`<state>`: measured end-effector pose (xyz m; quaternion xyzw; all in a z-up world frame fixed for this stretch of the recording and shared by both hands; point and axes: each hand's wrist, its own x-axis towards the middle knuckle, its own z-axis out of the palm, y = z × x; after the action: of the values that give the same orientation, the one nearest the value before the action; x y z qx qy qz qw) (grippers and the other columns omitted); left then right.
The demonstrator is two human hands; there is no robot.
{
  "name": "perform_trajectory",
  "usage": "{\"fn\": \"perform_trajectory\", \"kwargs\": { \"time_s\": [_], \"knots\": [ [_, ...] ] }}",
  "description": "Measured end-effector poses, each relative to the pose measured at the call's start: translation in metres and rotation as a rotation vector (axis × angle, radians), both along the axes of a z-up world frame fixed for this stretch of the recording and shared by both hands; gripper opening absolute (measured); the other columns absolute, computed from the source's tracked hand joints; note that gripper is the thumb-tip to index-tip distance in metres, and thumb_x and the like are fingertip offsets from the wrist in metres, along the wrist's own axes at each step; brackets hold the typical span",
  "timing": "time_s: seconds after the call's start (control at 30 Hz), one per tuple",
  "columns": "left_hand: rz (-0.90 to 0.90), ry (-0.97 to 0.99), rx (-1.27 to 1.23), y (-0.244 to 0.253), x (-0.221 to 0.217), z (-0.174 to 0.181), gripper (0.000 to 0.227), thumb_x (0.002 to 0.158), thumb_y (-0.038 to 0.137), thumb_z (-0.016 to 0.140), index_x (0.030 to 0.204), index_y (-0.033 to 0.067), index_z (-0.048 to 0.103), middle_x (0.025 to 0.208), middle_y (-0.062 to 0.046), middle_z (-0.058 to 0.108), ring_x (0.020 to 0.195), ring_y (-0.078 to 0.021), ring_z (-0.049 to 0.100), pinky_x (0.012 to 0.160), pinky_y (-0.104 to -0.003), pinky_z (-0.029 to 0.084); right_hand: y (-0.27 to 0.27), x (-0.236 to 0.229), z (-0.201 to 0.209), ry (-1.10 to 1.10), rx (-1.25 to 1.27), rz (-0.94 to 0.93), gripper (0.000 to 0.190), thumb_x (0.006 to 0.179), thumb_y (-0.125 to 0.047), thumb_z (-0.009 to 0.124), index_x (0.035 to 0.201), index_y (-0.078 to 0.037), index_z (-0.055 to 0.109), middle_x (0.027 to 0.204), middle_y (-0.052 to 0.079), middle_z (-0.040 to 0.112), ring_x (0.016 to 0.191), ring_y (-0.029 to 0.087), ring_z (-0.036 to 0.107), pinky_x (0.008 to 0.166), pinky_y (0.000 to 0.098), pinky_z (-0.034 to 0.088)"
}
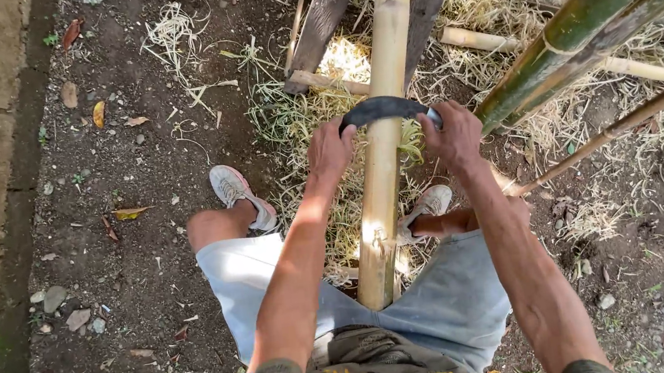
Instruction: The person is stripping the outer layer of a bamboo pole using a curved blade or sickle.
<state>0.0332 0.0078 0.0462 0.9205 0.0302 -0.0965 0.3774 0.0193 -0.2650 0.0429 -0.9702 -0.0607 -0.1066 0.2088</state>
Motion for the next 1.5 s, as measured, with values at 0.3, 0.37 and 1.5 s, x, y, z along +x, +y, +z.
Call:
{"fn": "perform_trajectory", "kwargs": {
  "time_s": [0.3, 0.37, 1.5],
  "knots": [
    [0.016, -0.372, -0.003, 0.016, -0.075, -0.031, 0.037, 0.102, 0.029, 0.063, 0.121, -0.0016, 0.068, 0.11, -0.028, 0.068, 0.097, -0.0447, 0.066, 0.081, -0.052, 0.052, 0.027, -0.081, 0.019, -0.071, -0.047, -0.002, 0.028, 0.103, -0.034, 0.07, 0.094, -0.007, 0.067, 0.072, 0.002, 0.06, 0.054, 0.011, 0.048, 0.047, 0.0286, 0.039],
    [0.027, -0.319, -0.054, 0.023, -0.113, -0.025, 0.036, 0.101, 0.03, 0.063, 0.119, -0.0004, 0.068, 0.104, -0.025, 0.069, 0.091, -0.042, 0.068, 0.079, -0.05, 0.054, 0.038, -0.115, 0.032, -0.089, 0.026, 0.011, 0.026, 0.101, -0.031, 0.071, 0.097, -0.005, 0.069, 0.075, 0.004, 0.063, 0.056, 0.013, 0.053, 0.047, 0.03, 0.042],
    [0.35, 0.448, -0.12, -0.06, -0.199, 0.049, 0.058, 0.062, 0.037, 0.087, 0.104, 0.0018, 0.069, 0.089, -0.017, 0.076, 0.079, -0.0297, 0.074, 0.069, -0.04, 0.059, 0.035, -0.127, -0.012, 0.721, 0.679, -0.114, 0.045, 0.096, -0.031, 0.066, 0.131, -0.003, 0.072, 0.07, 0.015, 0.059, 0.065, 0.017, 0.051, 0.061, 0.0367, 0.045]
  ]
}}
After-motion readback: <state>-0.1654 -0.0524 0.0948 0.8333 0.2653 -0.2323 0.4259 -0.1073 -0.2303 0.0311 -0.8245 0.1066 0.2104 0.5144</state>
